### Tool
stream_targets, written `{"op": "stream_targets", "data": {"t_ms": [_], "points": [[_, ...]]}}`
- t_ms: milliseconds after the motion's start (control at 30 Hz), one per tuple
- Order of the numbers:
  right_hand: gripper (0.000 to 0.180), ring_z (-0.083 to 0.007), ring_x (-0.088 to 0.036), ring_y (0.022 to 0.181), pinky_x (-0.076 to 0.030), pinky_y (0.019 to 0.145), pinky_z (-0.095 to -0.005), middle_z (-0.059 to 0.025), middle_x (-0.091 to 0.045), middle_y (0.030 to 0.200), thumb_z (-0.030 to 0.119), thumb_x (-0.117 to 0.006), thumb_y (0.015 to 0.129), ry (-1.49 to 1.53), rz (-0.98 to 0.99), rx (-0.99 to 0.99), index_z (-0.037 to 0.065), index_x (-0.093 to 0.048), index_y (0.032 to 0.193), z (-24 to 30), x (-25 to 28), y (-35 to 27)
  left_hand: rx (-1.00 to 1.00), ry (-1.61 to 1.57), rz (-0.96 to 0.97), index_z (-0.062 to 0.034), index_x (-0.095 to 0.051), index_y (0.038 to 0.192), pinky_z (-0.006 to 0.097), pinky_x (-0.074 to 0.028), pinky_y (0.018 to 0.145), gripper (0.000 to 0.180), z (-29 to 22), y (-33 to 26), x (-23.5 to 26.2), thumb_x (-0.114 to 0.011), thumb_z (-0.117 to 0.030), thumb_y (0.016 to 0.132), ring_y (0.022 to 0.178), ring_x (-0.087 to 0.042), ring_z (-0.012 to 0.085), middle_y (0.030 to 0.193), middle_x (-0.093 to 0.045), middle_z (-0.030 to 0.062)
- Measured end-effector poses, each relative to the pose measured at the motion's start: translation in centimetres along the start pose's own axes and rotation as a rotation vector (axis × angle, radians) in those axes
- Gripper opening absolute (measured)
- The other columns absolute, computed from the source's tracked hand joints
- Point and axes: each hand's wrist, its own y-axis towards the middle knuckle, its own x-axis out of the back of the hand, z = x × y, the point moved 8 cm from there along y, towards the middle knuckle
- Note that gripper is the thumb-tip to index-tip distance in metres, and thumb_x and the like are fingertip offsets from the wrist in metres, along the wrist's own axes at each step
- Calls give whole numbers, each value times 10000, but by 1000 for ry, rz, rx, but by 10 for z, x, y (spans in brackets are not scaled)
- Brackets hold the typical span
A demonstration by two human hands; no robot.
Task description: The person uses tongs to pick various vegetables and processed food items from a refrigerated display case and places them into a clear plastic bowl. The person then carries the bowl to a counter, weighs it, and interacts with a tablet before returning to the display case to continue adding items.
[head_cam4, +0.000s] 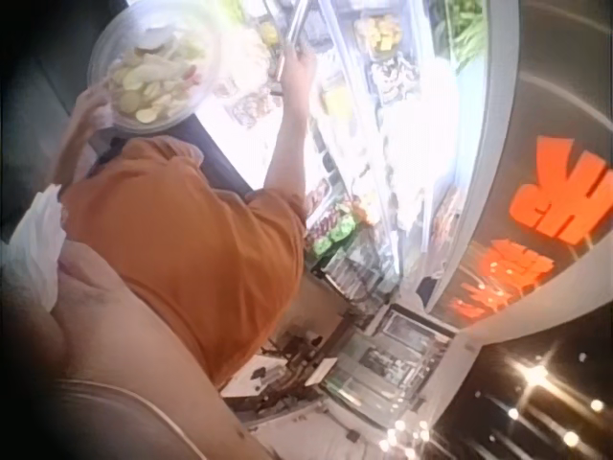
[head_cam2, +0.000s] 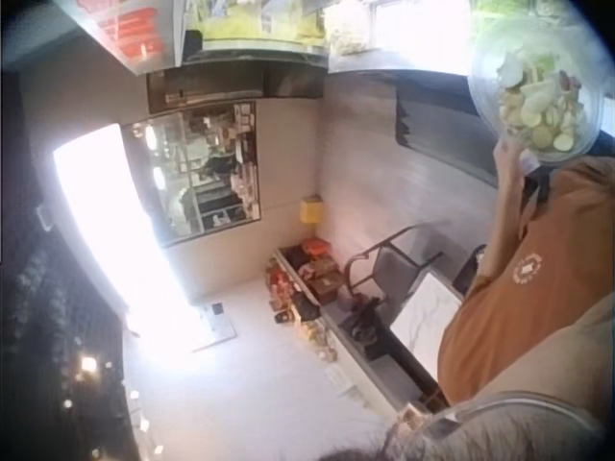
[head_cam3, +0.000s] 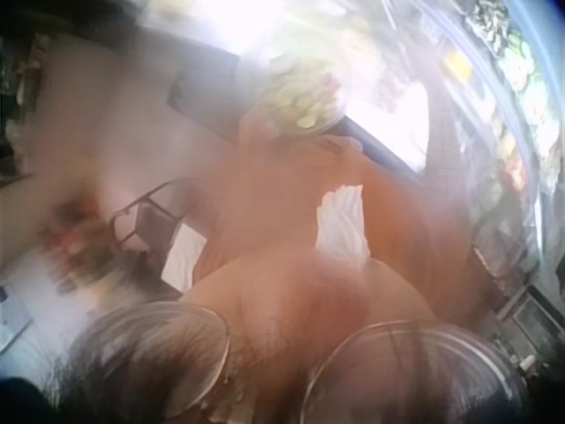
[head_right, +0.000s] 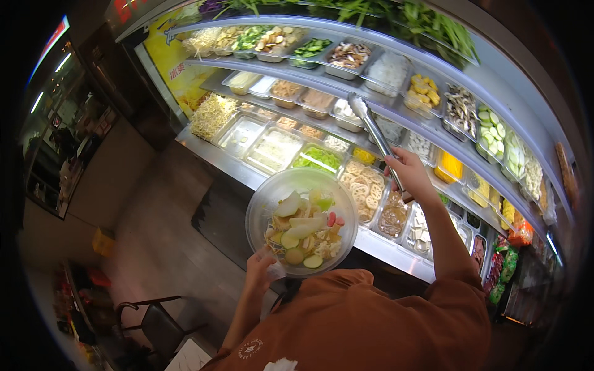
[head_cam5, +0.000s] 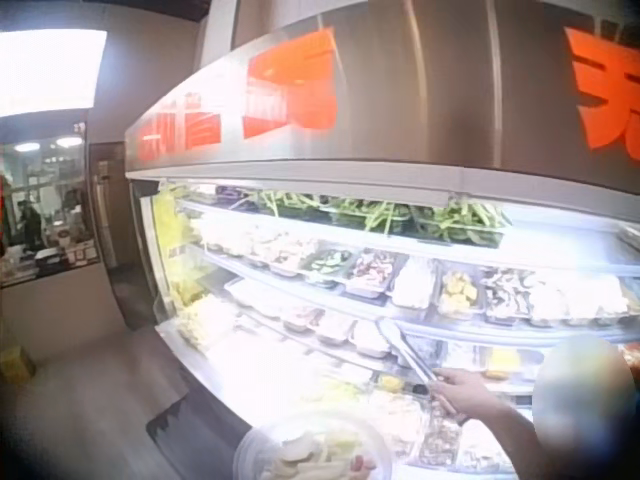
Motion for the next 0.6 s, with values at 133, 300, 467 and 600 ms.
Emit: {"op": "stream_targets", "data": {"t_ms": [133, 300, 467, 600], "points": [[381, -113, -579, 463, -457, 388, -263, -68, -672, 808, 244, -576, 1046, 7, 71, -12, -8, -593, 1330, 47, -101, 60, 10, 42, -11, 77, -547, 1360, 426, -665, 684, 506, -70, 37, 82, -560, 24, 857, 922, -729, 269, 1155, -675, 169], [326, -107, -601, 468, -477, 384, -237, -92, -714, 811, 303, -576, 1051, 122, -1, -2, -15, -645, 1045, 111, -150, 191, 45, 54, -118, 85, -560, 1325, 444, -660, 694, 478, -161, 117, 139, -572, 20, 852, 892, -733, 280, 1084, -686, 166], [326, -102, -600, 492, -477, 387, -243, -135, -747, 851, 299, -557, 1053, 37, -11, -97, -15, -637, 1082, 167, -172, 373, 50, 70, -22, 89, -602, 1252, 430, -640, 693, 418, -256, 244, 146, -583, 25, 840, 883, -722, 264, 1047, -698, 146], [327, -119, -619, 513, -487, 401, -251, -152, -748, 847, 317, -556, 1043, -43, -137, -151, 6, -644, 1088, 212, -179, 496, -44, 140, 51, 65, -630, 1255, 336, -589, 733, 415, -349, 355, 130, -636, 15, 843, 846, -698, 202, 1064, -697, 123]]}}
